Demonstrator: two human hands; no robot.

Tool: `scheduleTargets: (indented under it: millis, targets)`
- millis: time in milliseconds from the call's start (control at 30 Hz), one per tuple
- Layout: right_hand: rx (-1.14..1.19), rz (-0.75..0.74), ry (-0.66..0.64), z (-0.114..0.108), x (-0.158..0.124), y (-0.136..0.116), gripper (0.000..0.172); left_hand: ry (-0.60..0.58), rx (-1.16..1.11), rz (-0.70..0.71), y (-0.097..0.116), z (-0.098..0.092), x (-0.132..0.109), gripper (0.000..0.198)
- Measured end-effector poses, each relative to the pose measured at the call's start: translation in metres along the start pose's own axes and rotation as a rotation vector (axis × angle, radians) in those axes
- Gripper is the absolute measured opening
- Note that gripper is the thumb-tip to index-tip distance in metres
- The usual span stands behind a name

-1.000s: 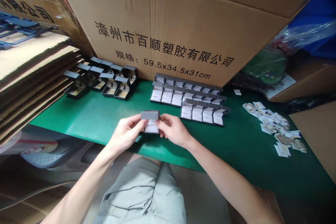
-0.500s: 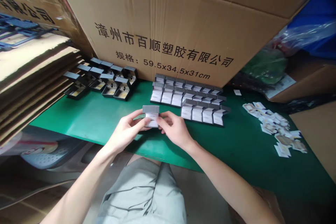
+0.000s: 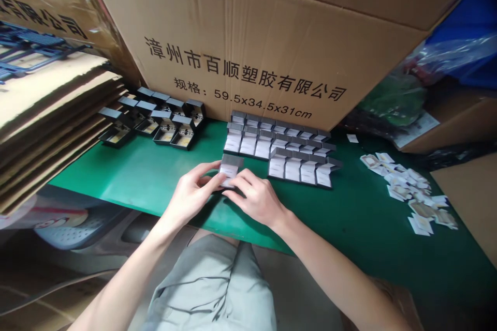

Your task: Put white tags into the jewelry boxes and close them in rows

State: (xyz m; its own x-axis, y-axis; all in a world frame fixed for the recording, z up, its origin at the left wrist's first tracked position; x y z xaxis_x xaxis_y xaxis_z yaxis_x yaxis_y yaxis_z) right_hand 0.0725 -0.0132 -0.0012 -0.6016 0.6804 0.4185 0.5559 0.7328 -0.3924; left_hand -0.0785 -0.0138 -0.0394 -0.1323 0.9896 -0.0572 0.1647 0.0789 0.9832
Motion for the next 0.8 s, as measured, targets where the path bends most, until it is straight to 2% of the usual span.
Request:
scheduleTargets:
  millis: [167,433,500,667,800]
  targets:
    - [-0.054,0.005,-0.008,0.0,0.001,0.001,0.024,-0.058,0.077,0.08,0.005,0.006,0.0,0.057]
    - [-0.053,0.024,0.028,-0.001,0.0,0.003,0.02,-0.112,0.088,0.019,0.003,0.008,-0.001,0.06]
    - [-0.053,0.026,0.026,-0.001,0.0,0.002,0.02,-0.102,0.131,0.035,0.005,0.007,-0.001,0.058]
    - [-0.081,0.056,0.002,0.001,0.0,0.003,0.019,-0.048,0.239,0.185,0.018,0.007,-0.002,0.04]
    - [-0.138,0.067,-0.021,0.004,0.0,0.003,0.017,-0.038,0.231,0.195,0.02,0.008,-0.002,0.037]
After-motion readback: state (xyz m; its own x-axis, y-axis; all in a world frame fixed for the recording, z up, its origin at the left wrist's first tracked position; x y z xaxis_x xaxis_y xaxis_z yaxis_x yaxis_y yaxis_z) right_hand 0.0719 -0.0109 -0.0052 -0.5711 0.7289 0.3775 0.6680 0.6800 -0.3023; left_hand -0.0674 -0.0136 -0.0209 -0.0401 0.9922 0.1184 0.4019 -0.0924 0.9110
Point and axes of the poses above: each hand's wrist, its own x-axis towards the middle knuckle, its own z-axis out of the palm, y = z × x, the point moved 9 cm from there along x, towards the middle knuckle
